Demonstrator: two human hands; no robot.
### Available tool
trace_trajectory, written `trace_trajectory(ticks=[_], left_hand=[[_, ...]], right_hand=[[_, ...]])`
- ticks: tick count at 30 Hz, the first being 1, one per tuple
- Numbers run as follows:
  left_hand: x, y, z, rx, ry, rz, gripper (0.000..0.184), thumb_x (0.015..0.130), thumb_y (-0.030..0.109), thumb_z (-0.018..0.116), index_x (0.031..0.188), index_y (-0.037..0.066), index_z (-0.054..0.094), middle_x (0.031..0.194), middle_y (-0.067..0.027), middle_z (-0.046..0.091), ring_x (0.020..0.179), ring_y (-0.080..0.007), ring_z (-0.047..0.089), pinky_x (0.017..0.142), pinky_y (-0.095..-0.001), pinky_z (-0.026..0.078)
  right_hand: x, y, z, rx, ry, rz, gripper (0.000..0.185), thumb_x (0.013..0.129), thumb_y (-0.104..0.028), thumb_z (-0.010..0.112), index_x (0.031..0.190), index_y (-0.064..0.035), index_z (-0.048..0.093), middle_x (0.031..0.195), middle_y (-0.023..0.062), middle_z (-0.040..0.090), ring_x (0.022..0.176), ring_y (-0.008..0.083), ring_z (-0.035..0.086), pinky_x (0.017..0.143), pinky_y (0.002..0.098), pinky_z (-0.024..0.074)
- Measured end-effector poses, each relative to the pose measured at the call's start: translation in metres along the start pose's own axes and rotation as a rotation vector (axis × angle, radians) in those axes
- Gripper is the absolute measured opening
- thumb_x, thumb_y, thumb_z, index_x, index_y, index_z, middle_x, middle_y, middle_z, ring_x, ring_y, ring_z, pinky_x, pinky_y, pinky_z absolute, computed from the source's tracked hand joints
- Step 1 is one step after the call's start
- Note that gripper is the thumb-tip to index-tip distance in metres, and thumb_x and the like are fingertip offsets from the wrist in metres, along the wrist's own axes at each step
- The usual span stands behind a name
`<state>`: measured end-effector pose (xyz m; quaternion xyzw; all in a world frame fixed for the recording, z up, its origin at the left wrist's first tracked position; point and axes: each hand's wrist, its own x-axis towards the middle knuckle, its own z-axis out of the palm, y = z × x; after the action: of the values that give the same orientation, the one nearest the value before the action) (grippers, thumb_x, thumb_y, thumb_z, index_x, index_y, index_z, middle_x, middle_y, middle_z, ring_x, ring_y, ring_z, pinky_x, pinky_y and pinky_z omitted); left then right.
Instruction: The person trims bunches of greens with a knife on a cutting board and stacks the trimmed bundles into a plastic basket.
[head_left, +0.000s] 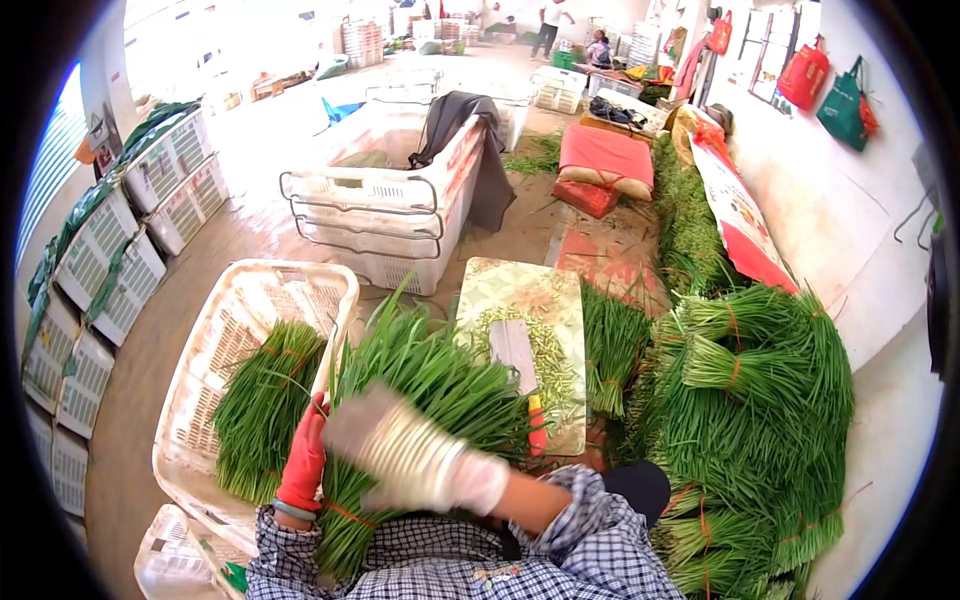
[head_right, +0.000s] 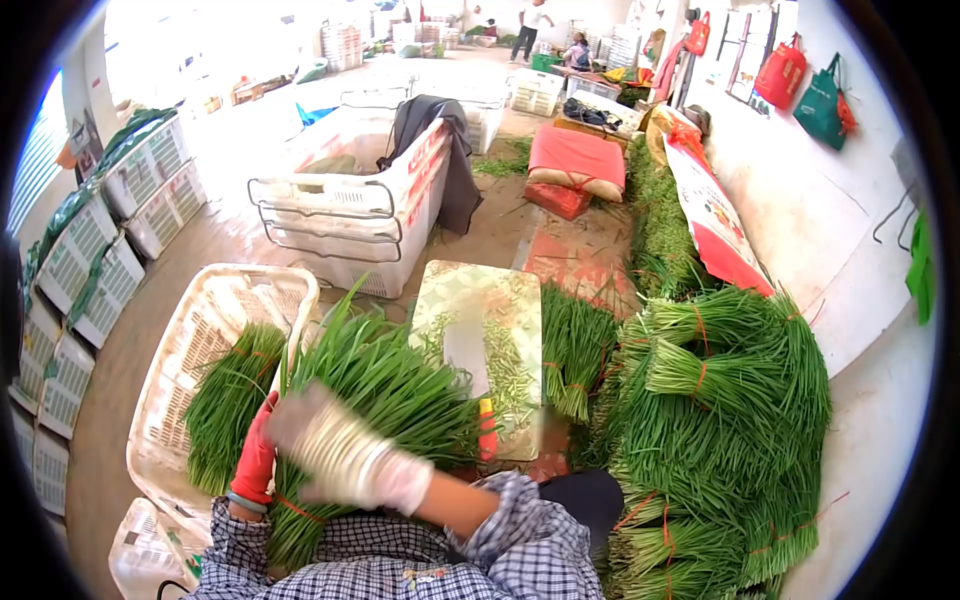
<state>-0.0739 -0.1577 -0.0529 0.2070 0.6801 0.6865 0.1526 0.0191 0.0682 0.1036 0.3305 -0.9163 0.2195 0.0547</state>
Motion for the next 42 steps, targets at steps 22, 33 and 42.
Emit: trace_trajectory(ticks=[22, 33, 42], left_hand=[[-0.072, 0.094, -0.085, 0.286, 0.247, -0.032, 0.043, 0.098, 0.019, 0.061, 0.135, 0.000, 0.054, 0.117, -0.0115, 0.067, 0.103, -0.0146, 0.062, 0.091, -0.0270, 0.049], [-0.045, 0.019, -0.028, -0.216, 0.138, 0.004, 0.072, 0.091, 0.029, 0.067, 0.149, 0.003, 0.034, 0.145, -0.0148, 0.044, 0.131, -0.0229, 0.047, 0.107, -0.0352, 0.040], [0.025, 0.151, 0.104, 0.201, -0.286, 0.403, 0.075, 0.073, 0.019, 0.082, 0.140, 0.005, 0.049, 0.137, -0.0087, 0.054, 0.134, -0.0232, 0.042, 0.114, -0.0387, 0.030]], right_hand=[[0.005, -0.031, 0.127, -0.238, -0.121, -0.100, 0.106, 0.055, -0.044, 0.083, 0.141, 0.0010, 0.040, 0.108, 0.0150, 0.062, 0.111, 0.0324, 0.059, 0.118, 0.0525, 0.0184], [-0.009, 0.007, 0.006, -0.098, 0.402, 0.249, 0.109, 0.053, -0.048, 0.083, 0.141, -0.0001, 0.041, 0.102, 0.0160, 0.065, 0.107, 0.0334, 0.061, 0.117, 0.0470, 0.0214], [-0.031, -0.012, -0.089, 0.298, 0.604, 0.181, 0.097, 0.055, -0.025, 0.086, 0.140, -0.0037, 0.045, 0.123, 0.0216, 0.060, 0.119, 0.0375, 0.054, 0.105, 0.0427, 0.0411]])
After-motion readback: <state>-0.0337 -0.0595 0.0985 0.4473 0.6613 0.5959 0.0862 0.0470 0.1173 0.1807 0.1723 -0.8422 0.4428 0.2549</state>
